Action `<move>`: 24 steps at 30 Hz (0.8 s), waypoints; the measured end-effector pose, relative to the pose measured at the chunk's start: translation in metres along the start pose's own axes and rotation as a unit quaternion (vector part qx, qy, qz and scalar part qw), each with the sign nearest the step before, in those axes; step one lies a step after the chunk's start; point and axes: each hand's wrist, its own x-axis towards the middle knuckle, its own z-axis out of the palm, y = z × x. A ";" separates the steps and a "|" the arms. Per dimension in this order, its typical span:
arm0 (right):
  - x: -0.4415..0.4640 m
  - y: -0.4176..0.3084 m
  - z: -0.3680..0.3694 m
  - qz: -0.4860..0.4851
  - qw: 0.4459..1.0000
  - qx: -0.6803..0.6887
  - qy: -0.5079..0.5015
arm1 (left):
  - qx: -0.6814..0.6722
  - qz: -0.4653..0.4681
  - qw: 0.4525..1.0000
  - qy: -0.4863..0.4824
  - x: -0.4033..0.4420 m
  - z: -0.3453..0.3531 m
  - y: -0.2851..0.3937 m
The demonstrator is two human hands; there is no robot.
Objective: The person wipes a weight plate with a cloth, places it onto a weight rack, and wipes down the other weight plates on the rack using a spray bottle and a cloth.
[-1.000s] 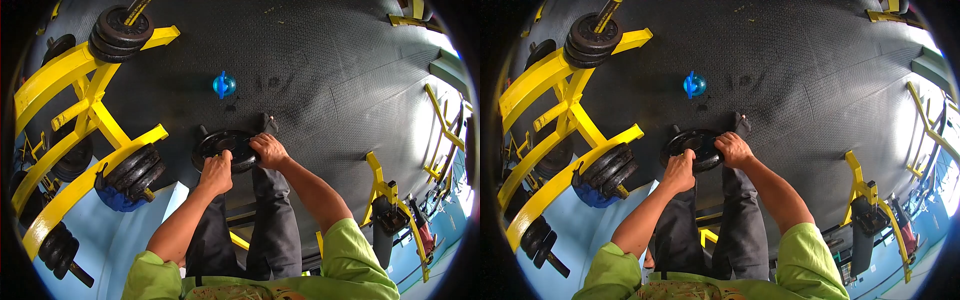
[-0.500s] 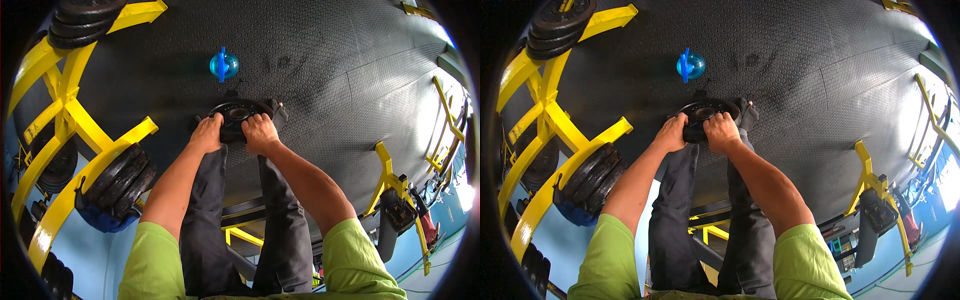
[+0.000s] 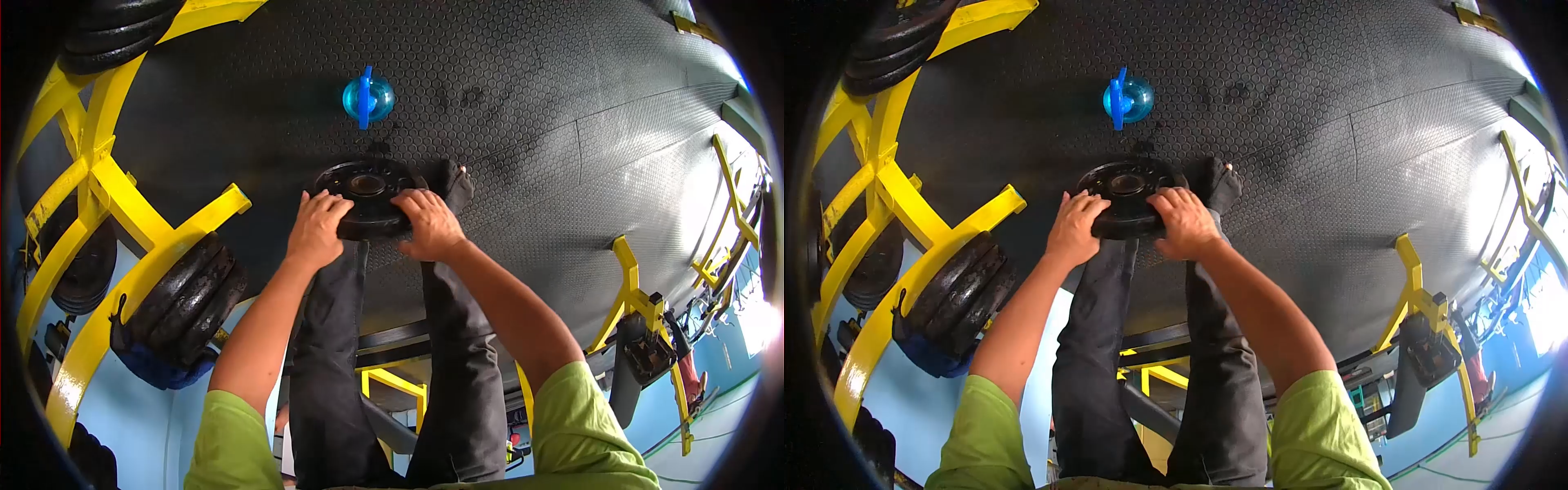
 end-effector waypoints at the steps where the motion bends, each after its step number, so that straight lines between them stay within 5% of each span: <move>1: 0.003 0.009 0.000 -0.011 1.000 -0.013 -0.011 | -0.021 0.005 1.000 -0.009 0.001 -0.002 -0.008; 4: 0.029 0.037 0.008 -0.001 0.990 0.000 -0.142 | -0.031 0.004 0.999 -0.033 0.008 -0.020 -0.019; 6: 0.048 0.027 0.011 -0.011 0.980 -0.007 -0.199 | -0.104 -0.081 0.975 -0.177 0.025 -0.065 0.002; 8: 0.064 0.015 0.012 -0.022 0.963 -0.032 -0.265 | -0.293 -0.042 0.953 -0.061 0.050 -0.060 -0.004; 11: 0.070 -0.019 0.018 0.012 0.964 -0.059 -0.258 | -0.207 -0.095 0.970 0.084 0.067 -0.060 -0.002; 14: 0.084 -0.065 0.014 0.128 0.940 -0.047 -0.312 | -0.243 -0.204 0.948 -0.024 0.046 -0.051 -0.021; 16: 0.077 -0.078 0.005 0.176 0.937 -0.022 -0.302 | -0.173 -0.103 0.979 -0.012 0.014 -0.044 -0.023; 18: 0.060 -0.084 -0.024 0.250 0.926 -0.006 -0.282 | -0.376 -0.131 0.916 0.042 -0.004 -0.043 -0.005; 20: 0.031 -0.083 -0.065 0.306 0.909 -0.019 -0.282 | -0.339 -0.183 0.921 -0.060 -0.009 -0.073 0.021; 24: -0.059 -0.109 -0.149 0.354 0.918 -0.049 -0.170 | -0.320 -0.160 0.933 -0.035 -0.052 -0.086 0.085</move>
